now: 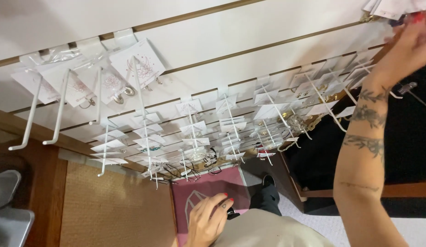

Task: Organizing and hanging packaged jewelry items on a slatwall display rack in a store.

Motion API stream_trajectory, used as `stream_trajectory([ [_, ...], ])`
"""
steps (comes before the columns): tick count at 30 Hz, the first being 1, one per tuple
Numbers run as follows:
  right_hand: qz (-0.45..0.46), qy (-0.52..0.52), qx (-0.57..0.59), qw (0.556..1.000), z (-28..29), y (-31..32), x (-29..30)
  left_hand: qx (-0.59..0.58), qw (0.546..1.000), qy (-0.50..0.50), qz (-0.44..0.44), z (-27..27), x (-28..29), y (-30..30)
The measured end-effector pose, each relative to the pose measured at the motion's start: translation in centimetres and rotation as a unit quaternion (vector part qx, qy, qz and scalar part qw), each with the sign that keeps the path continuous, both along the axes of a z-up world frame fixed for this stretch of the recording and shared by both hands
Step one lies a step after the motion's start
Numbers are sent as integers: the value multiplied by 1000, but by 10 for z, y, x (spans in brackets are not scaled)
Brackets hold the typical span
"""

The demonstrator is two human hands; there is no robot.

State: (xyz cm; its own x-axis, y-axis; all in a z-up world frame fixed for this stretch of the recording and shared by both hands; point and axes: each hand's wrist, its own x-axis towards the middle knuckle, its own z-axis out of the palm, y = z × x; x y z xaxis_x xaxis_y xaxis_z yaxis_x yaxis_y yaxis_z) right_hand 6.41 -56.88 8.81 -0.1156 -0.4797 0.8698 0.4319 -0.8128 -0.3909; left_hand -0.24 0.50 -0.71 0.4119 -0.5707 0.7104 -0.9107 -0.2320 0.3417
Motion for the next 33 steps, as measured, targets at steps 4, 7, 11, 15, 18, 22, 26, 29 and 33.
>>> stream_trajectory([
  [4, 2, 59, 68, 996, 13, 93, -8, -18, 1000, -13, 10, 4, 1, 2],
  [7, 72, 141, 33, 987, 31, 151, 22, -23, 999, -20, 15, 8, 3, 4],
  [11, 145, 273, -299, 903, 85, 283, 46, -15, 1000, -6, 19, 12, -2, 10],
  [15, 128, 213, -428, 869, 77, 363, 114, -22, 999, -5, 43, 12, -6, 13],
  [18, 128, 212, -427, 870, 81, 392, 142, -27, 997, 15, 68, 12, -13, 17],
  [22, 38, 102, -450, 886, 109, 398, 146, -21, 997, 15, 73, 7, -17, 23],
  [26, 45, 174, -415, 892, 126, 391, 141, -26, 997, 12, 70, 9, -13, 18],
  [29, 224, 213, -338, 889, 132, 372, 122, -5, 998, 38, 57, 3, -14, 18],
  [33, 188, 235, -314, 900, 138, 315, 57, -20, 999, 10, 36, 10, -6, 13],
])
